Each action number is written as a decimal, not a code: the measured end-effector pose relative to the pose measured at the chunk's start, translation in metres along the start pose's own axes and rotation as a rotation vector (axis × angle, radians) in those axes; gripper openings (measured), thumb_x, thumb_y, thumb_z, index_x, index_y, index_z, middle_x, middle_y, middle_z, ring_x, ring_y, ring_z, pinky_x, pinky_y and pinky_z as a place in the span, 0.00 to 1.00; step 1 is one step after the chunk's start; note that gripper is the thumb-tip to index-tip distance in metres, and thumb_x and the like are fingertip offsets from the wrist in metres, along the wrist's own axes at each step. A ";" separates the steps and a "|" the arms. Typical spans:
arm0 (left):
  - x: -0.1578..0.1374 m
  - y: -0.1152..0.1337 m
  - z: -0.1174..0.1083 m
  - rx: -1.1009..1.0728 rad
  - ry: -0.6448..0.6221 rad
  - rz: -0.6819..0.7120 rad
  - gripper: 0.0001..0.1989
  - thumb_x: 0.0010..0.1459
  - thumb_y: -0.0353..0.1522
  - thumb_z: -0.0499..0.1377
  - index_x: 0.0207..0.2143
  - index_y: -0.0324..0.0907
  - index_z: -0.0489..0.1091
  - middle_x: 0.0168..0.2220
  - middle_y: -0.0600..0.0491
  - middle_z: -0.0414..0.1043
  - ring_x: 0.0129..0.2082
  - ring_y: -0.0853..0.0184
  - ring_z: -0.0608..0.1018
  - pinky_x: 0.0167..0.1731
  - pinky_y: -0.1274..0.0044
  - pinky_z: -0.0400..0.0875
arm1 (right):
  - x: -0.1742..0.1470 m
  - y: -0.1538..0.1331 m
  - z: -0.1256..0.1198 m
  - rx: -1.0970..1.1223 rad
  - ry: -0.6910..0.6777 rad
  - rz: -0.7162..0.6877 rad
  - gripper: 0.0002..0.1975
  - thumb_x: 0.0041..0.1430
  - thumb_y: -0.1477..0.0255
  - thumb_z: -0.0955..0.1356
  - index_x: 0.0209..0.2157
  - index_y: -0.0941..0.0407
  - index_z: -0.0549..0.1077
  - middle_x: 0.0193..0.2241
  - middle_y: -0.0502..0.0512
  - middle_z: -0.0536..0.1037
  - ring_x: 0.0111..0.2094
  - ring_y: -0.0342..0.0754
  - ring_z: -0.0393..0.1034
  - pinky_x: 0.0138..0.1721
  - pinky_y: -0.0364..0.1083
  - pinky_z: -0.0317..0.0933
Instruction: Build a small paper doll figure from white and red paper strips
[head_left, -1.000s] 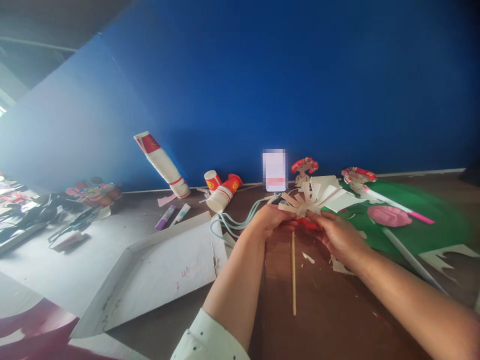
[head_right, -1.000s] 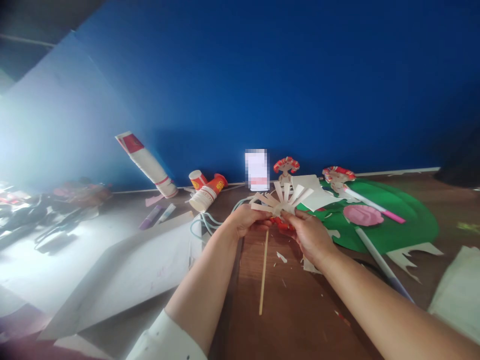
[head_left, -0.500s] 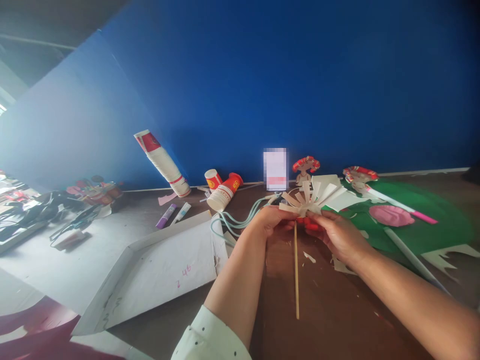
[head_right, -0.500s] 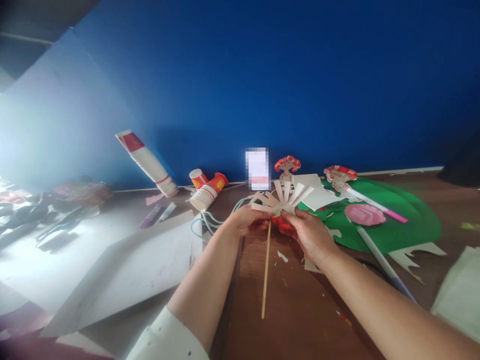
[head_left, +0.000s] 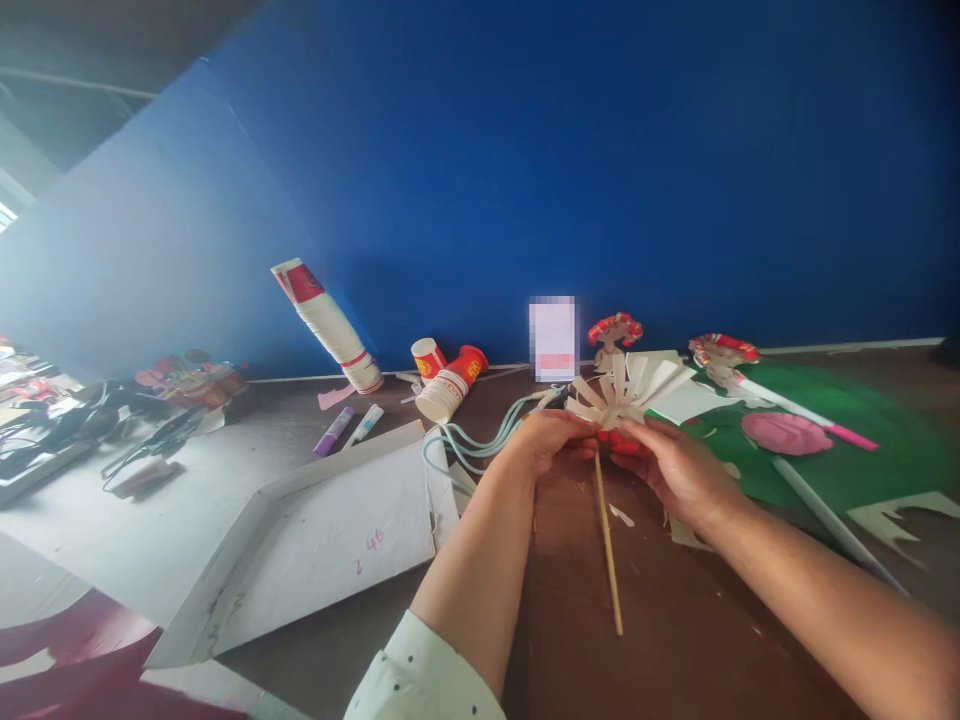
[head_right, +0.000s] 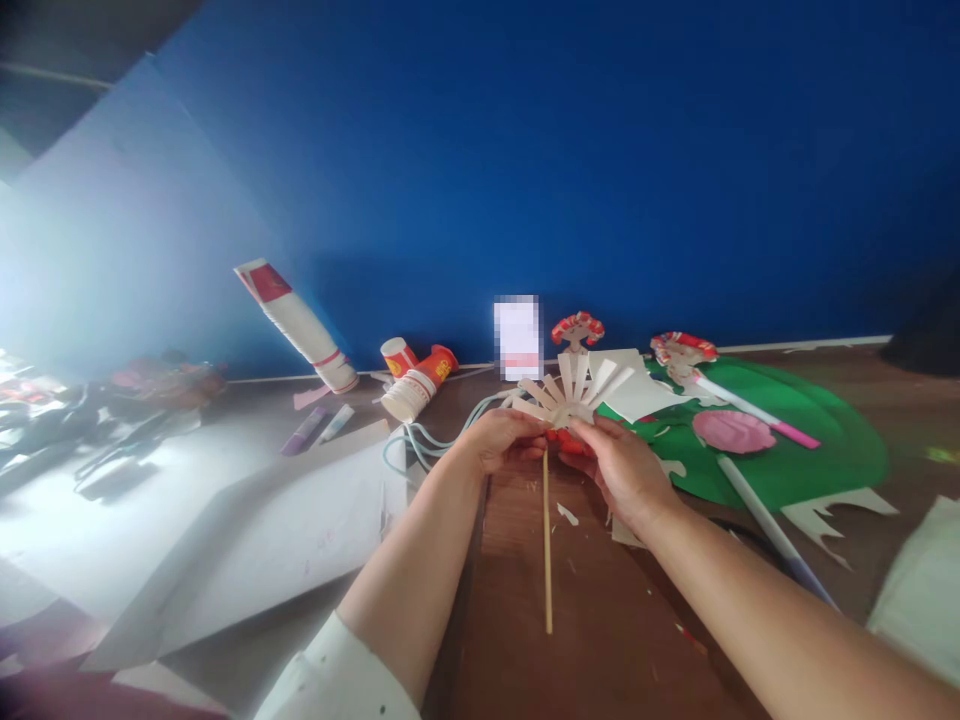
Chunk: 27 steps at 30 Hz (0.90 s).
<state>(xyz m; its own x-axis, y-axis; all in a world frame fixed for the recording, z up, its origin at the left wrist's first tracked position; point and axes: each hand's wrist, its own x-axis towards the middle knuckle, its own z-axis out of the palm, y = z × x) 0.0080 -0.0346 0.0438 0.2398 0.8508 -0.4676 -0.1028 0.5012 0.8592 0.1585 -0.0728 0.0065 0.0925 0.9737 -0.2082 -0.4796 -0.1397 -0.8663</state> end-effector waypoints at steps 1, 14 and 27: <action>0.000 0.000 0.000 -0.005 0.001 0.006 0.08 0.55 0.20 0.63 0.23 0.34 0.72 0.22 0.51 0.73 0.22 0.73 0.75 0.26 0.81 0.73 | 0.000 0.000 0.000 0.019 -0.017 0.003 0.05 0.50 0.71 0.76 0.32 0.54 0.80 0.31 0.52 0.84 0.30 0.46 0.78 0.30 0.41 0.75; 0.010 -0.005 -0.005 0.054 0.060 -0.011 0.06 0.57 0.23 0.62 0.27 0.35 0.72 0.23 0.52 0.73 0.21 0.72 0.75 0.26 0.79 0.73 | -0.022 0.003 0.014 -0.121 -0.041 0.303 0.08 0.56 0.82 0.71 0.37 0.59 0.78 0.29 0.59 0.84 0.29 0.49 0.81 0.25 0.41 0.74; 0.023 -0.006 -0.028 0.389 0.274 0.258 0.17 0.51 0.44 0.69 0.30 0.39 0.74 0.19 0.57 0.68 0.18 0.73 0.69 0.23 0.79 0.66 | -0.021 0.005 0.014 -0.154 -0.032 0.320 0.07 0.55 0.84 0.71 0.36 0.60 0.77 0.30 0.60 0.84 0.27 0.46 0.79 0.20 0.38 0.69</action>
<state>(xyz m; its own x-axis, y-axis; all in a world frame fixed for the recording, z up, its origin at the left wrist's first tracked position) -0.0132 -0.0133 0.0219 -0.0120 0.9746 -0.2235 0.2524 0.2192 0.9425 0.1421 -0.0914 0.0129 -0.0692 0.8812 -0.4677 -0.3428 -0.4612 -0.8184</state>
